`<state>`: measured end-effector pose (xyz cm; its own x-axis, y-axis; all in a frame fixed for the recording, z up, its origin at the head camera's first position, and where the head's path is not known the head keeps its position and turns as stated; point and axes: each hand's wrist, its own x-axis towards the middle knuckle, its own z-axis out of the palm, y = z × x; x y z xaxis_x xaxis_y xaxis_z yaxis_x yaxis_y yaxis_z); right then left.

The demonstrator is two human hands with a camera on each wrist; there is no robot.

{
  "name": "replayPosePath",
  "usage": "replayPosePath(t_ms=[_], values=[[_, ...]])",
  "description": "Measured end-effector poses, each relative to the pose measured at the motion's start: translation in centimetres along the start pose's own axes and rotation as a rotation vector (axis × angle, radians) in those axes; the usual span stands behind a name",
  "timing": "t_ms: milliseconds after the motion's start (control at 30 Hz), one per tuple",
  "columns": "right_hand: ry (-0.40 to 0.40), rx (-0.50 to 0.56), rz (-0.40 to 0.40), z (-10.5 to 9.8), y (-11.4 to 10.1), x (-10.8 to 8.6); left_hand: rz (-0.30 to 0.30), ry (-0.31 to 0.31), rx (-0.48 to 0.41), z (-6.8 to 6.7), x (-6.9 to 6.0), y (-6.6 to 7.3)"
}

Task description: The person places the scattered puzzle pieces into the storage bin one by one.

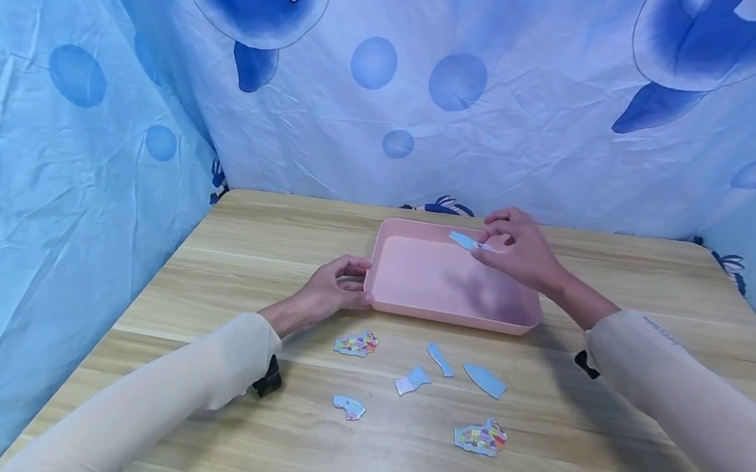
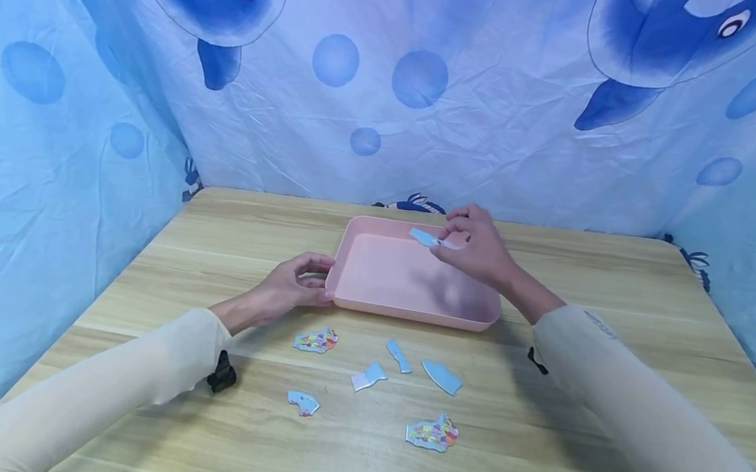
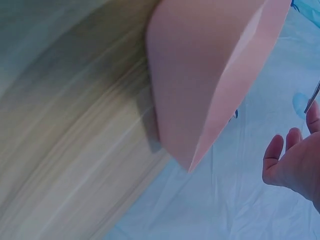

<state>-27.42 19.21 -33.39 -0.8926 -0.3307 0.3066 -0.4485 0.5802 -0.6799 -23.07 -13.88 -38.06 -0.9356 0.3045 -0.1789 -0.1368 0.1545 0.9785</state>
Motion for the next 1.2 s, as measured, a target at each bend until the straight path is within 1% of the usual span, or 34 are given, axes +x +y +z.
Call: replayPosePath(t_ms=[167,233,400,500,567,700,800,967,1067,1200], values=[[-0.053,0.048,0.035,1.4,-0.7,2.0,-0.004,-0.009,-0.007,0.0,0.0,0.2],[-0.072,0.046,0.025,1.9,-1.0,2.8,-0.004,-0.010,-0.007,0.0,-0.1,0.2],[-0.103,0.018,-0.030,3.1,-1.5,4.6,0.002,-0.014,-0.025,0.0,0.0,0.2],[-0.113,0.009,-0.035,3.6,-1.5,5.4,0.008,-0.021,-0.044,0.1,0.0,0.2],[-0.120,0.006,-0.023,3.9,-1.5,5.9,0.012,-0.022,-0.053,0.1,0.0,0.2],[-0.137,0.012,0.008,4.5,-1.1,6.5,0.013,-0.016,-0.068,0.2,0.0,0.1],[-0.151,0.011,0.016,4.8,-0.8,6.7,0.013,-0.014,-0.079,0.2,0.0,0.0],[-0.165,-0.002,-0.003,5.3,-0.9,6.9,0.016,-0.013,-0.086,0.3,-0.1,0.0],[-0.173,-0.031,-0.014,5.6,-0.9,7.1,0.009,-0.012,-0.084,0.3,-0.1,0.0],[-0.190,-0.108,-0.020,6.1,-1.0,7.4,-0.003,-0.004,-0.063,0.4,-0.1,0.0]])
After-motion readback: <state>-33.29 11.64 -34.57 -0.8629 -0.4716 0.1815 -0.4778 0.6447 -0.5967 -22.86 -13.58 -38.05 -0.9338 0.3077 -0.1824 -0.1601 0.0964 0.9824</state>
